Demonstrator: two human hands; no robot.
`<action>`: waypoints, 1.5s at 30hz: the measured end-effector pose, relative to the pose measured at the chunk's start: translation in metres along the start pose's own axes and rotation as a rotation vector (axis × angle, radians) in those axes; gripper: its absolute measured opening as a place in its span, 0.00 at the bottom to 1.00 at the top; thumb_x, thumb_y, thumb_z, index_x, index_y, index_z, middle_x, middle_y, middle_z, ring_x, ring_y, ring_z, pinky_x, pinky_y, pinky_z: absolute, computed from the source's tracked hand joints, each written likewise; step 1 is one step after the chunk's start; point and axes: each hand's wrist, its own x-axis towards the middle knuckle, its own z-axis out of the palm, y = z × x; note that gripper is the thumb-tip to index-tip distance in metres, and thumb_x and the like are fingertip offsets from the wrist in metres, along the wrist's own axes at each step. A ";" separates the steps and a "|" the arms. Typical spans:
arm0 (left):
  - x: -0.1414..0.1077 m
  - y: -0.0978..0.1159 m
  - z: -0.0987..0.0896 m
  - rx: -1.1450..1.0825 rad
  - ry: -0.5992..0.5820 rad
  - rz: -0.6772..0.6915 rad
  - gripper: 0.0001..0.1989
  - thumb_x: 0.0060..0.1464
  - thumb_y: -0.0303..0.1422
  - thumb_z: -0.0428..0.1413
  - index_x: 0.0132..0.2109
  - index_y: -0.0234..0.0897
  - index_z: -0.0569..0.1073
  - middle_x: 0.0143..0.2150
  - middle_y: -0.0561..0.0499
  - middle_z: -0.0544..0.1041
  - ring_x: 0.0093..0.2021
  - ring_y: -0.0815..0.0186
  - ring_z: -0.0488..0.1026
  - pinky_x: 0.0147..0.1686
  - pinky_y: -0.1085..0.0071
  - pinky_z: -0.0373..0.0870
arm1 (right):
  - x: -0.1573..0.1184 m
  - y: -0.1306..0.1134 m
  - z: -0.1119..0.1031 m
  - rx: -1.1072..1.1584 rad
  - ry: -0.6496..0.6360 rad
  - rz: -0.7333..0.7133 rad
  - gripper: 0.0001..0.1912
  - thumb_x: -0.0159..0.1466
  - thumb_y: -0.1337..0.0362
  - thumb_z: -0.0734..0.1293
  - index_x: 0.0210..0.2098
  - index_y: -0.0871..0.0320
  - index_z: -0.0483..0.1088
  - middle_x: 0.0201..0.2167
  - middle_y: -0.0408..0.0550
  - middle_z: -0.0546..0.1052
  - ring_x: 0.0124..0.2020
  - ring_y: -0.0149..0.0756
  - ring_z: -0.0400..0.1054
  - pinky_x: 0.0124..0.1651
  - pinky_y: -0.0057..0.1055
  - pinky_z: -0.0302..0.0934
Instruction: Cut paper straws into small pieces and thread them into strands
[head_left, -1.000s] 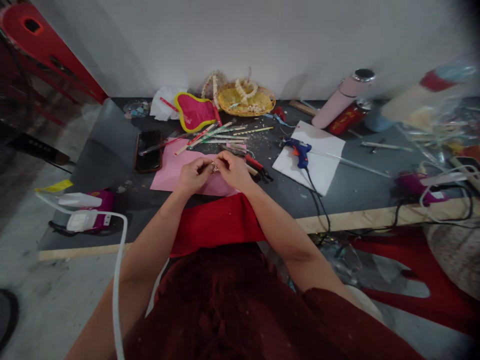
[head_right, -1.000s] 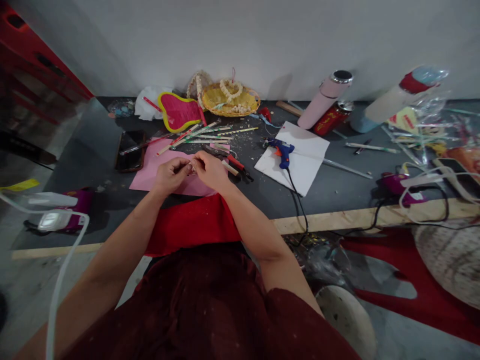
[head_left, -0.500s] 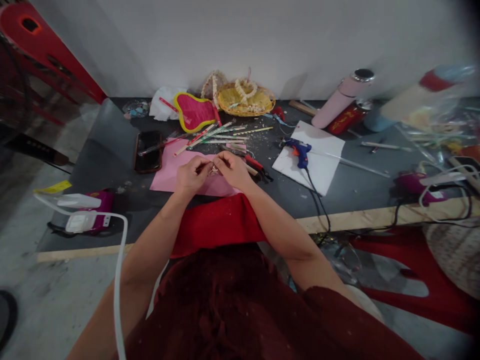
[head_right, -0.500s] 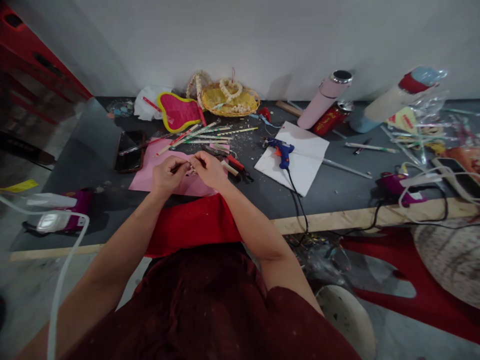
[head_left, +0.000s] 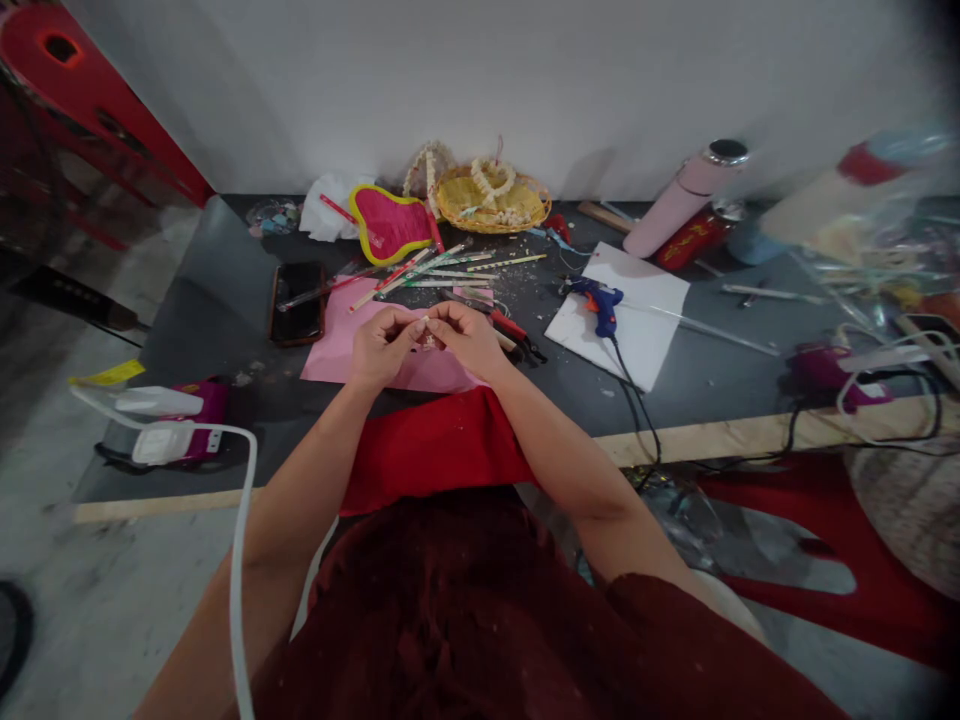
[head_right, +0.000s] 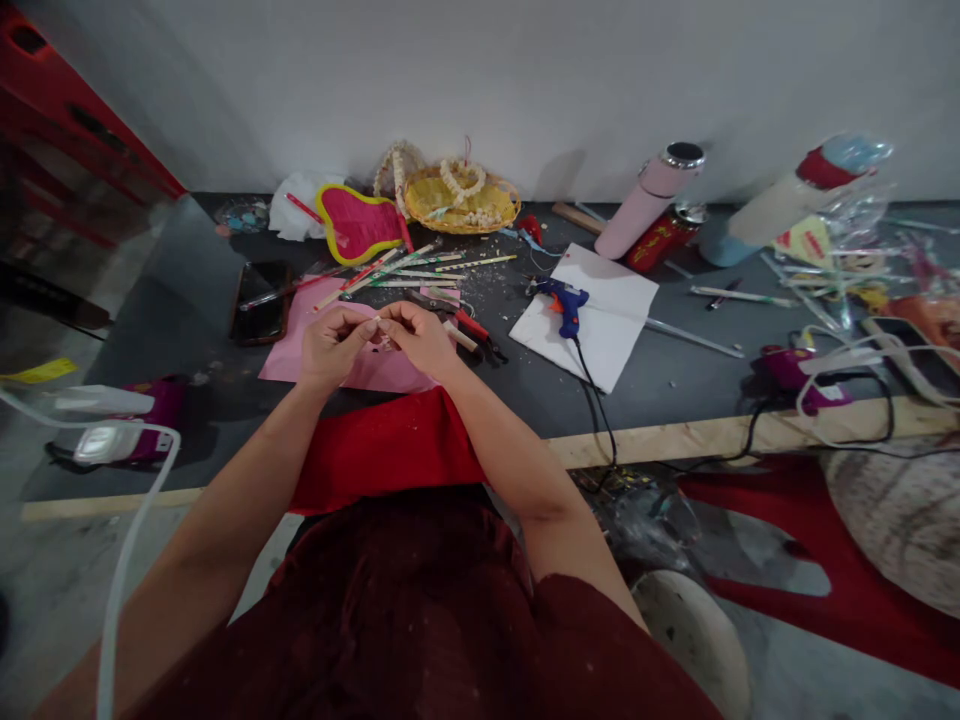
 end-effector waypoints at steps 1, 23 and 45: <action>0.000 0.000 0.000 -0.014 -0.001 -0.006 0.09 0.53 0.37 0.60 0.33 0.36 0.74 0.27 0.52 0.79 0.27 0.70 0.75 0.29 0.73 0.73 | 0.000 0.000 0.000 -0.028 0.002 -0.002 0.14 0.63 0.51 0.65 0.35 0.57 0.66 0.26 0.39 0.69 0.25 0.25 0.61 0.29 0.26 0.59; 0.001 -0.001 0.000 -0.056 0.001 0.007 0.08 0.53 0.36 0.60 0.33 0.35 0.74 0.27 0.51 0.78 0.27 0.70 0.75 0.29 0.73 0.73 | -0.001 -0.005 0.002 -0.252 0.020 -0.048 0.08 0.66 0.58 0.61 0.35 0.56 0.65 0.29 0.42 0.71 0.29 0.28 0.63 0.33 0.28 0.59; 0.002 -0.001 0.002 0.048 0.055 -0.056 0.04 0.50 0.31 0.60 0.32 0.34 0.75 0.26 0.51 0.78 0.25 0.71 0.75 0.26 0.76 0.71 | -0.001 0.001 -0.006 -0.476 0.019 -0.121 0.08 0.66 0.60 0.59 0.36 0.56 0.66 0.32 0.44 0.73 0.33 0.32 0.65 0.37 0.30 0.59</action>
